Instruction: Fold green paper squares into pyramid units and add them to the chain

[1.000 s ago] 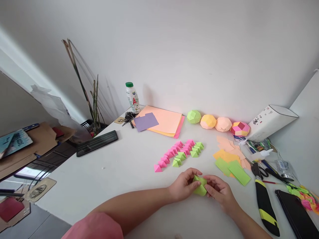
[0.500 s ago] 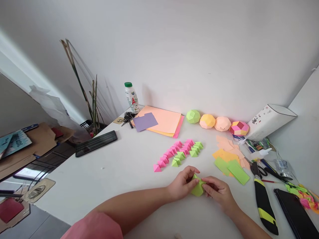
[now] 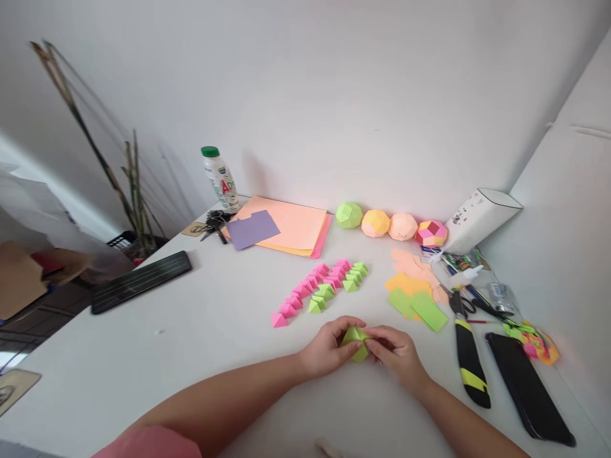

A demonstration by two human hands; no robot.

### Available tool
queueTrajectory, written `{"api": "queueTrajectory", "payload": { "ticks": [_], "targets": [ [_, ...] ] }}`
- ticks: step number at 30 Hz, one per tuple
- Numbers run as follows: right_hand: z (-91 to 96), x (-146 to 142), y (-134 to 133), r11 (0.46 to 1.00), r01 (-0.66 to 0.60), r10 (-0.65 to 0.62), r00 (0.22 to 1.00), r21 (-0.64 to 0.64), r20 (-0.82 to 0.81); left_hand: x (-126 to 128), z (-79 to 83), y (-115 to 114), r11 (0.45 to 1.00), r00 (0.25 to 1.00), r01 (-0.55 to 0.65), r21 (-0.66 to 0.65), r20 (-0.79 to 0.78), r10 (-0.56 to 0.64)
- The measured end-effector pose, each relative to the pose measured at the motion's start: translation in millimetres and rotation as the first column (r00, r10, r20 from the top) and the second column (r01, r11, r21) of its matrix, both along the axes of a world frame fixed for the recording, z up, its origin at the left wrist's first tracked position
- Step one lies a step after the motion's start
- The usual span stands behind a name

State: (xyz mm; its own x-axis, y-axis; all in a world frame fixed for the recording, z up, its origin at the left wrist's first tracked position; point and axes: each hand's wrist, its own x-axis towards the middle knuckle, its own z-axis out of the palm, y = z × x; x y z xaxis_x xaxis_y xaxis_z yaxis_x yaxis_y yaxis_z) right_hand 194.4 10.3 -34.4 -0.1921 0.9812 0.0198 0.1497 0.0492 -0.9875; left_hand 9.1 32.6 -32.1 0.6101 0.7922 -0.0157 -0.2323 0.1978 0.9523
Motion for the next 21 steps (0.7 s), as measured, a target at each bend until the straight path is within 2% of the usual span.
{"api": "queueTrajectory", "payload": {
  "ticks": [11, 21],
  "targets": [
    [1.8, -2.9, -3.8, 0.999, 0.02, -0.02, 1.0, 0.039, 0.012, -0.5, 6.2, -1.2, 1.0, 0.995, -0.014, -0.026, -0.097, 0.011],
    [0.5, -3.6, -3.7, 0.998, 0.029, -0.032, 0.998, 0.052, 0.055, -0.2, 0.8, -0.9, 0.999, 0.995, -0.029, -0.021, -0.097, 0.026]
  ]
}}
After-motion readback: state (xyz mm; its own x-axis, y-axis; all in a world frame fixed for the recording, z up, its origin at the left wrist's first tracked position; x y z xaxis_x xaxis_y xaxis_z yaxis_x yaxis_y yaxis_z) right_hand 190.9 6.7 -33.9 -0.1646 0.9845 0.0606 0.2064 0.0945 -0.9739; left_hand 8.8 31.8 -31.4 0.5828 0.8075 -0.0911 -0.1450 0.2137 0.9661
